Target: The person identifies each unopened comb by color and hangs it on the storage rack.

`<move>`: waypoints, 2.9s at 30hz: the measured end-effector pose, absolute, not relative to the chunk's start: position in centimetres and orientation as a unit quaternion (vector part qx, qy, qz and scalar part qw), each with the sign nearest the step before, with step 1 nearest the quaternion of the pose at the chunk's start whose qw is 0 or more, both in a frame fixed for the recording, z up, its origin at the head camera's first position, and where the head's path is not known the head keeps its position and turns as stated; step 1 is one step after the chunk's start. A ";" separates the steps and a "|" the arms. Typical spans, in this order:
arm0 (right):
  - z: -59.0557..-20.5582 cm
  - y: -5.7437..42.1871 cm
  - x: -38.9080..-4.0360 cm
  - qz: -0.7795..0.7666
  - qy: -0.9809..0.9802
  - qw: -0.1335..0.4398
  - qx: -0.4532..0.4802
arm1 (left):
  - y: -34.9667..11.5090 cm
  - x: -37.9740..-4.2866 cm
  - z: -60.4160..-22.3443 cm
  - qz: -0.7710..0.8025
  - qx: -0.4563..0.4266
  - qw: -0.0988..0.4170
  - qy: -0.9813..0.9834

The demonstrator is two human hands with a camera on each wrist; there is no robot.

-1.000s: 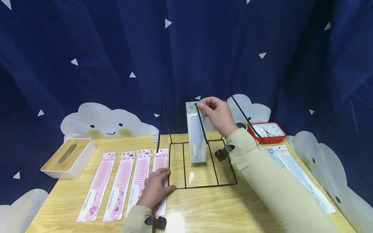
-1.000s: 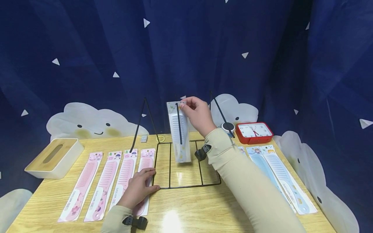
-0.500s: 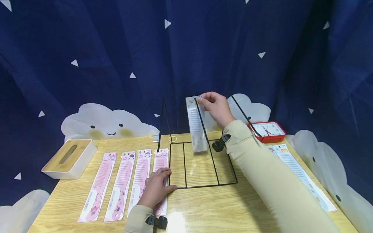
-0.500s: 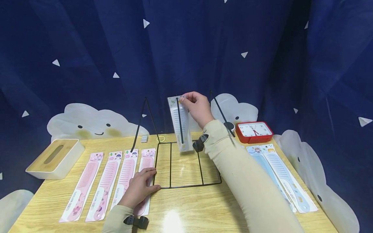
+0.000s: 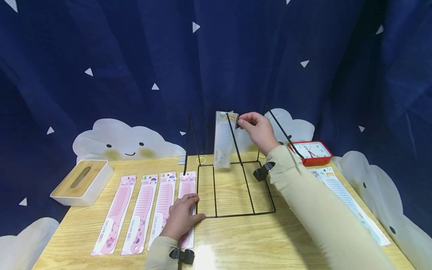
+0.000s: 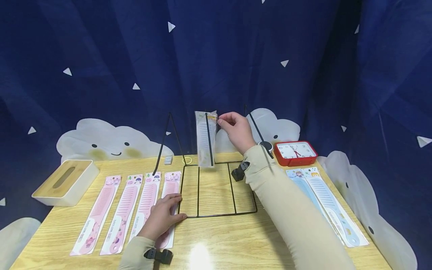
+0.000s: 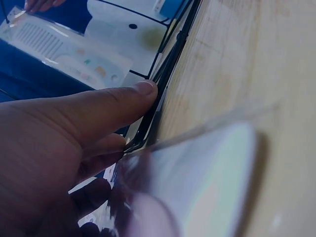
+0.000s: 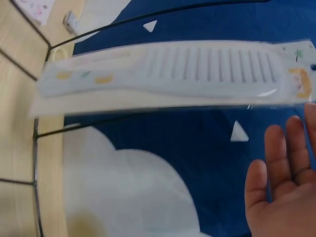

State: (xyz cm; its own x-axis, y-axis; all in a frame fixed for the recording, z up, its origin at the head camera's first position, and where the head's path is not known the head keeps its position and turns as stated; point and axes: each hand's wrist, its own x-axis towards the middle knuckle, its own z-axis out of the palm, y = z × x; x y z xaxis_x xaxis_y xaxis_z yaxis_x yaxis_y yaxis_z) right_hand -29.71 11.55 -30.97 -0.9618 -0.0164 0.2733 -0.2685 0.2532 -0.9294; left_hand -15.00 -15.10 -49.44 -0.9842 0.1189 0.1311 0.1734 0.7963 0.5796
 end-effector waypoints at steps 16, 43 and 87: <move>-36.1 19.8 -29.3 0.470 -0.872 0.094 0.103 | -15.1 -15.0 -49.5 -0.304 -0.079 0.051 -0.948; -45.9 32.6 -28.9 0.321 -0.946 -0.041 -0.019 | -15.1 -15.0 -49.6 -0.303 -0.075 0.045 -0.949; -39.2 26.4 -23.4 0.429 -0.895 0.114 0.044 | -15.0 -15.0 -49.4 -0.297 -0.066 0.037 -0.952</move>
State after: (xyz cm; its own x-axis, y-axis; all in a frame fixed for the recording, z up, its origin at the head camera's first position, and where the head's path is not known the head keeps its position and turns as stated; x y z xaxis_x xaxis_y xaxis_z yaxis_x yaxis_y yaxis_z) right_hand -23.41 26.44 -39.20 -0.9702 0.0183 0.2416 -0.1770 0.6273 -0.7584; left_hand -14.96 -14.99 -49.43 -0.9886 0.1038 0.1088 0.1472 0.8148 0.5608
